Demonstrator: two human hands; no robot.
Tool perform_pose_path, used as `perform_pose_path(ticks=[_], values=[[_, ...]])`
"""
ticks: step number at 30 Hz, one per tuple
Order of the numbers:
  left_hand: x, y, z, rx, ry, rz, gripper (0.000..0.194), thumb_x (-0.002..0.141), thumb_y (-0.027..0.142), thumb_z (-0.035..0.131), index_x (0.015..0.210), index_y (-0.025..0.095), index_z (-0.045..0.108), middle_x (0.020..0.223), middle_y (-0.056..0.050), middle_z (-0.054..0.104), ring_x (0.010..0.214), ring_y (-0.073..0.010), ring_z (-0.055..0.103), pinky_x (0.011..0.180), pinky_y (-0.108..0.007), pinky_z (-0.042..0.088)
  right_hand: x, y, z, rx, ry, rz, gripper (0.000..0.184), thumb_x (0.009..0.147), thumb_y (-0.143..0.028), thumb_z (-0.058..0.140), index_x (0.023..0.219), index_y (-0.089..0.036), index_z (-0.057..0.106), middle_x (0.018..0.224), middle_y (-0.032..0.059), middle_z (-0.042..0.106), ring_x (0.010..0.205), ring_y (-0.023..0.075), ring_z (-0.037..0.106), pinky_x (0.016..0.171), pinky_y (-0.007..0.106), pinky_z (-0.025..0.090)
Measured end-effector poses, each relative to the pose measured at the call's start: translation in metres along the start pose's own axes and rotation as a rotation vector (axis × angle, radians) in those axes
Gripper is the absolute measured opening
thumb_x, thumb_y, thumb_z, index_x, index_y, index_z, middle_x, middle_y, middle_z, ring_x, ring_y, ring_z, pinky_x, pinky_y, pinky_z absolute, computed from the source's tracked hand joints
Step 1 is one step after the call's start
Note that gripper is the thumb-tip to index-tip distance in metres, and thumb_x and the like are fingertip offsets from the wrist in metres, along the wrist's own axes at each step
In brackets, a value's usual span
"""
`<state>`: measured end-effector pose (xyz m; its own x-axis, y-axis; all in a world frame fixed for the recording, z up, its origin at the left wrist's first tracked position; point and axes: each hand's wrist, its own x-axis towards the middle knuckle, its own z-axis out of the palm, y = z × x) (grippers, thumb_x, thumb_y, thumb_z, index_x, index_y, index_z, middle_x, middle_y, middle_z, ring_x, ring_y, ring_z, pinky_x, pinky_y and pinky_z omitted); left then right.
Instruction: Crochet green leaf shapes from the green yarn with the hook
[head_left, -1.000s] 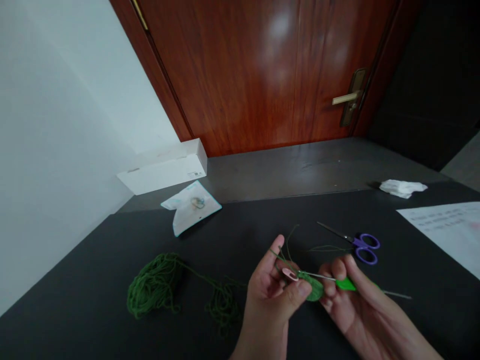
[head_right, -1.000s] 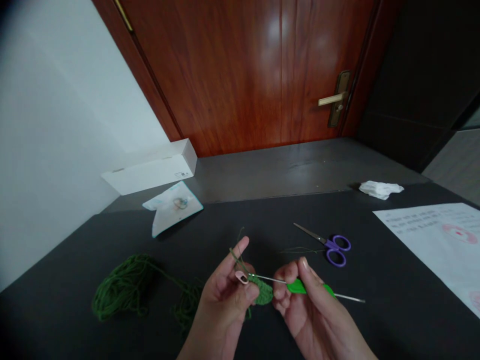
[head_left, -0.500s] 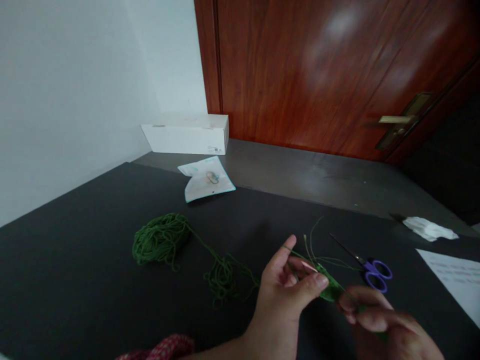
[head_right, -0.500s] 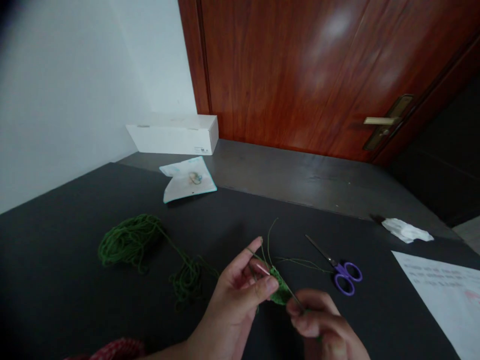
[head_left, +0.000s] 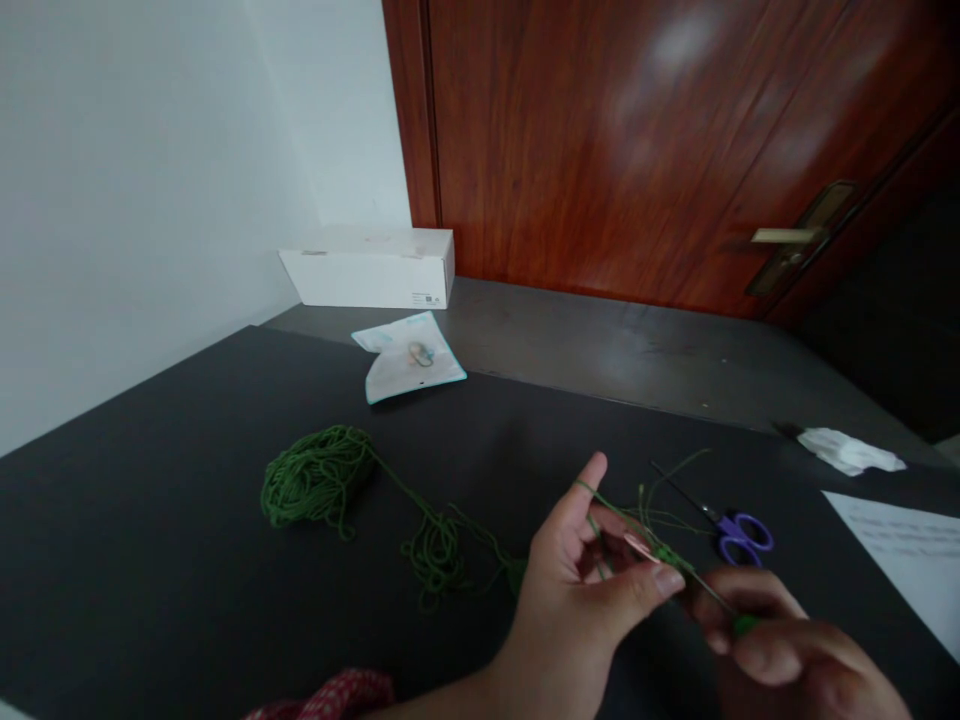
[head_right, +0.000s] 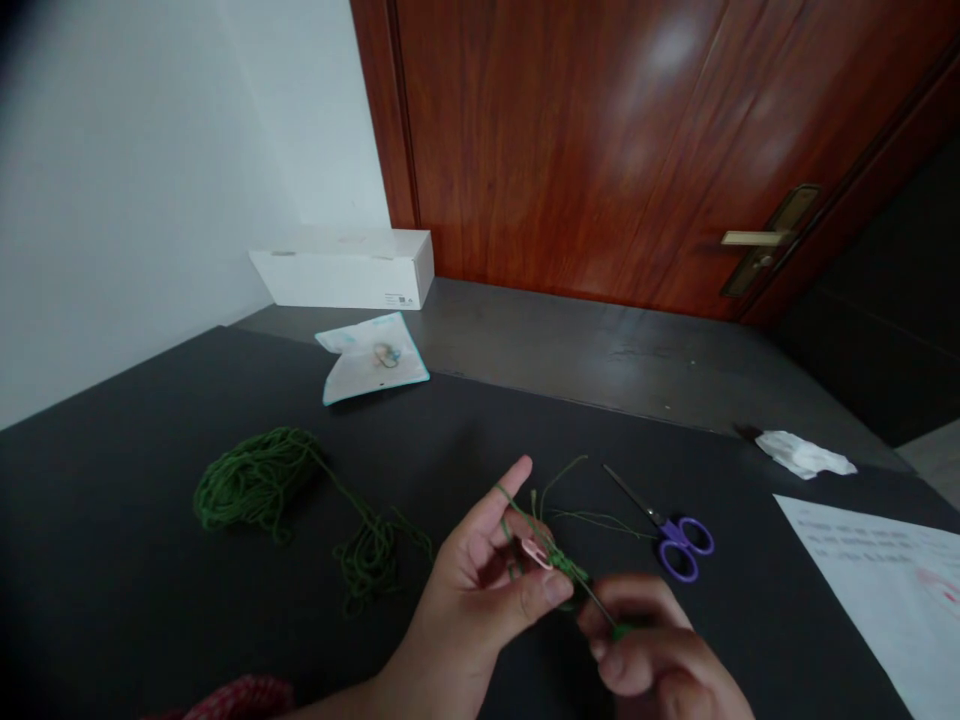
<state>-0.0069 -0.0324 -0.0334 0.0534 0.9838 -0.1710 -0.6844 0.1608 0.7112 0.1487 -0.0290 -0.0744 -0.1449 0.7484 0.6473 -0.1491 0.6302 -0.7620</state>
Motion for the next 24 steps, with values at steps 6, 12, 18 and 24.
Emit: perform_pose_path(ticks=[6,12,18,24], values=[[0.005,0.005,-0.002,0.107,-0.037,-0.033,0.104,0.06,0.015,0.085,0.148,0.014,0.03,0.077,0.004,0.057,0.07,-0.0097,0.051,0.073,-0.026,0.042,0.009,-0.011,-0.005,0.158,-0.037,0.234,0.03,0.096,-0.037,0.045,0.083,-0.024,0.068,0.075,0.0058,0.06,0.072,0.0213,0.059,0.06,0.034,0.052],[0.002,0.008,-0.003,0.448,0.009,0.058,0.095,0.068,0.01,0.075,0.15,0.017,0.027,0.076,0.004,0.058,0.074,-0.013,0.055,0.078,-0.03,0.043,0.013,-0.019,-0.013,-0.04,-0.067,0.333,0.033,0.097,-0.033,0.045,0.074,-0.022,0.066,0.077,0.0058,0.061,0.073,0.0198,0.059,0.063,0.029,0.05],[0.004,0.009,-0.002,0.371,0.016,-0.018,0.101,0.064,0.012,0.079,0.15,0.016,0.027,0.076,0.004,0.059,0.071,-0.0116,0.054,0.072,-0.028,0.042,0.006,-0.019,-0.007,-0.089,0.016,0.268,0.031,0.094,-0.038,0.052,0.072,-0.022,0.067,0.077,0.0052,0.062,0.071,0.0205,0.059,0.063,0.031,0.048],[0.005,0.014,-0.002,0.267,-0.015,-0.093,0.106,0.059,0.015,0.086,0.149,0.016,0.03,0.075,0.005,0.058,0.072,-0.0108,0.054,0.073,-0.026,0.042,0.012,-0.018,-0.005,0.016,-0.018,0.32,0.034,0.095,-0.04,0.048,0.072,-0.022,0.065,0.074,0.0049,0.06,0.07,0.0191,0.058,0.062,0.029,0.05]])
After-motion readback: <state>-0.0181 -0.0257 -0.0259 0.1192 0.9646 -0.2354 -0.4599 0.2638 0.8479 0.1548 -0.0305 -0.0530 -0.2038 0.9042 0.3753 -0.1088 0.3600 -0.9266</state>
